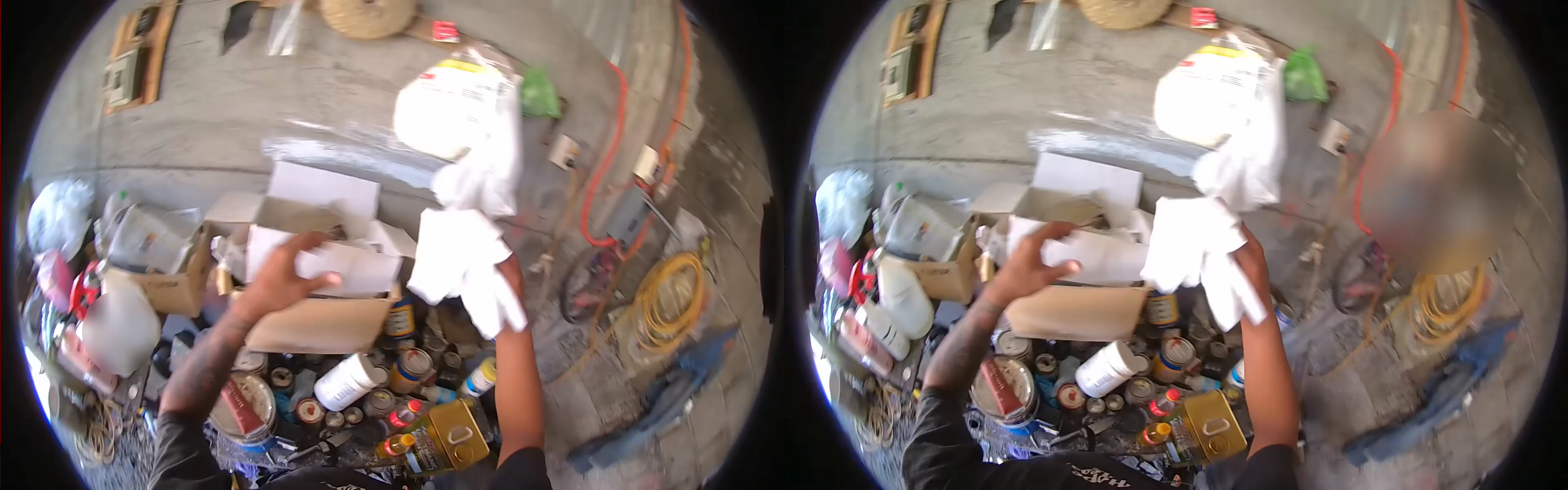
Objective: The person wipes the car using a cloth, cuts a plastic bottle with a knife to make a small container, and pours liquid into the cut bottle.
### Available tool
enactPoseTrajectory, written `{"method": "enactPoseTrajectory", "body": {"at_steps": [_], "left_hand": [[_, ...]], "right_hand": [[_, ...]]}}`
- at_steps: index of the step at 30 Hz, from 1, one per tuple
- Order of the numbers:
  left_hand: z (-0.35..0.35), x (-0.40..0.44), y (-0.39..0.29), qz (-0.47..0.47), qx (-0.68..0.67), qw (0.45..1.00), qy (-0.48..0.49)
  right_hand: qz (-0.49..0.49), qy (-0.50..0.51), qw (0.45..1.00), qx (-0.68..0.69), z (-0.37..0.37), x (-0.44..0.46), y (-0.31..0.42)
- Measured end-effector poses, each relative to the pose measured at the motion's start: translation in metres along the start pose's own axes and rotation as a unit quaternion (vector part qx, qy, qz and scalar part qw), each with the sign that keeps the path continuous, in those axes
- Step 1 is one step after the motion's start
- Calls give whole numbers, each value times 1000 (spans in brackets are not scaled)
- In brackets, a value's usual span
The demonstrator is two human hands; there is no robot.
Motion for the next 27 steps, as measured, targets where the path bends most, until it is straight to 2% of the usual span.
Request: {"method": "enactPoseTrajectory", "body": {"at_steps": [1, 2, 3, 5, 6, 7, 8, 10, 13, 14, 15, 16, 18, 19, 21, 22, 23, 24, 25, 26, 27], "left_hand": [[-7, -3, -12, 18, -155, 987, 32], [-14, -10, -32, 32, -271, 962, 19], [-13, -20, -47, 40, -384, 922, 0], [10, -42, -46, 102, -337, 935, -41], [31, -60, -40, 107, -302, 942, -98], [58, -80, -39, 131, -252, 951, -121], [81, -103, -38, 183, -260, 940, -120], [122, -145, -48, 248, -266, 926, -104], [181, -211, -68, 168, -215, 953, -134], [201, -239, -66, 151, -365, 896, -203], [208, -255, -94, 13, -571, 782, -250], [210, -276, -92, 13, -557, 785, -271], [221, -331, -69, 43, -570, 670, -474], [221, -354, -80, 37, -555, 670, -491], [215, -401, -101, 37, -672, 587, -450], [225, -429, -109, 40, -668, 581, -464], [238, -458, -116, 125, -515, 671, -518], [250, -484, -124, 210, -343, 735, -546], [261, -505, -132, 218, -340, 731, -551], [272, -521, -138, 205, -388, 700, -563], [281, -536, -145, 186, -433, 666, -578]], "right_hand": [[70, 54, 980, -176, -31, -4, -1], [35, 145, 967, -208, -57, -5, -7], [46, 197, 950, -236, -81, -3, -18], [46, 271, 910, -310, -119, -1, -30], [125, 274, 895, -328, -134, 4, -42], [106, 261, 911, -303, -149, 5, -51], [78, 277, 911, -296, -160, 8, -62], [62, 315, 893, -316, -193, 6, -80], [-2, 413, 851, -324, -258, -6, -109], [25, 451, 836, -312, -285, -14, -121], [23, 472, 829, -298, -314, -25, -132], [-7, 492, 836, -244, -345, -37, -142], [-42, 528, 828, -182, -397, -57, -168], [-41, 546, 820, -170, -425, -72, -175], [-46, 534, 832, -145, -474, -107, -189], [-87, 541, 827, -121, -492, -117, -210], [-98, 547, 823, -116, -514, -139, -218], [28, 509, 840, -184, -535, -162, -221], [152, 459, 840, -248, -554, -184, -223], [259, 464, 818, -221, -568, -207, -236], [235, 520, 803, -172, -583, -238, -246]]}}
Point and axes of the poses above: each hand's wrist, its own x-axis towards the middle knuckle, its own z-axis out of the back of the hand, y = z × x, the point moved 2 cm from there along x, towards the middle knuckle, and after that the axes turned 1 degree about -y, right-handed, at the moved point
